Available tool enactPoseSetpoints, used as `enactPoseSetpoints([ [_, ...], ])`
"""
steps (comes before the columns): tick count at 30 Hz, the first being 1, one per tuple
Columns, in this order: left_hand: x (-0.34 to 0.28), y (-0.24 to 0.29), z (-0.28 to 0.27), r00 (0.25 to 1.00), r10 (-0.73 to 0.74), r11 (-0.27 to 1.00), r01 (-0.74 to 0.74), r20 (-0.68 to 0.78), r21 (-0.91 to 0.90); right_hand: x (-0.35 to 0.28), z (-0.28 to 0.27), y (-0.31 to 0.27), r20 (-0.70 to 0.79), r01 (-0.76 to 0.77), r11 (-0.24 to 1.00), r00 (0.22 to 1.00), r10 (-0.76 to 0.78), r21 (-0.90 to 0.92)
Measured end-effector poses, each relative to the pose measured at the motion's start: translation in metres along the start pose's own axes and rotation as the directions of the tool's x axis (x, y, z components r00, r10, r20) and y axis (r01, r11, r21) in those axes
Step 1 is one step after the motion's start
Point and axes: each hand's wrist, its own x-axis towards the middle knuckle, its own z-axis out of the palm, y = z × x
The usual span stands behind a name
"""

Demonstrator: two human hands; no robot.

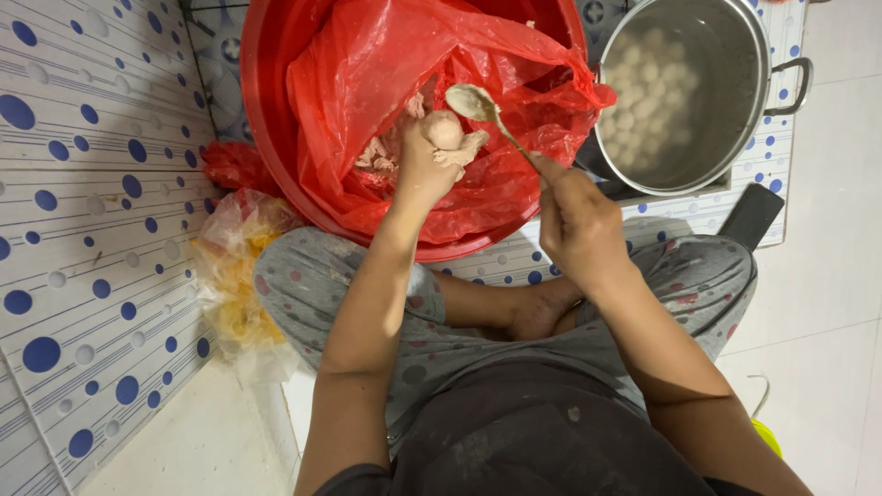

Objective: Forming meatballs by squeezing meat dough through the hand and scooping them into a pot of water with a spoon.

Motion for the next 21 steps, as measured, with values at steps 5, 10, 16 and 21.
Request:
enactPoseSetpoints([
  [5,0.007,-0.009,0.012,0.999,0.037,0.997,-0.037,-0.004,0.068,-0.008,0.017,-0.003,0.043,-0.03,1.0,0.999,0.031,-0.006],
  [10,0.006,0.016,-0.009,0.997,0.082,0.987,-0.08,-0.006,0.139,-0.023,0.023,0.011,0.167,-0.441,0.846,0.897,0.409,0.3],
  [16,0.01,0.049,-0.046,0.981,0.122,0.966,-0.153,0.151,0.211,-0.026,-0.029,0.023,0.384,-0.76,0.205,0.518,0.764,0.617],
  [21,0.005,0.064,-0.07,0.994,0.11,0.992,-0.111,-0.028,-0.059,-0.044,-0.065,0.081,-0.057,-0.614,0.532,0.623,0.78,0.583],
])
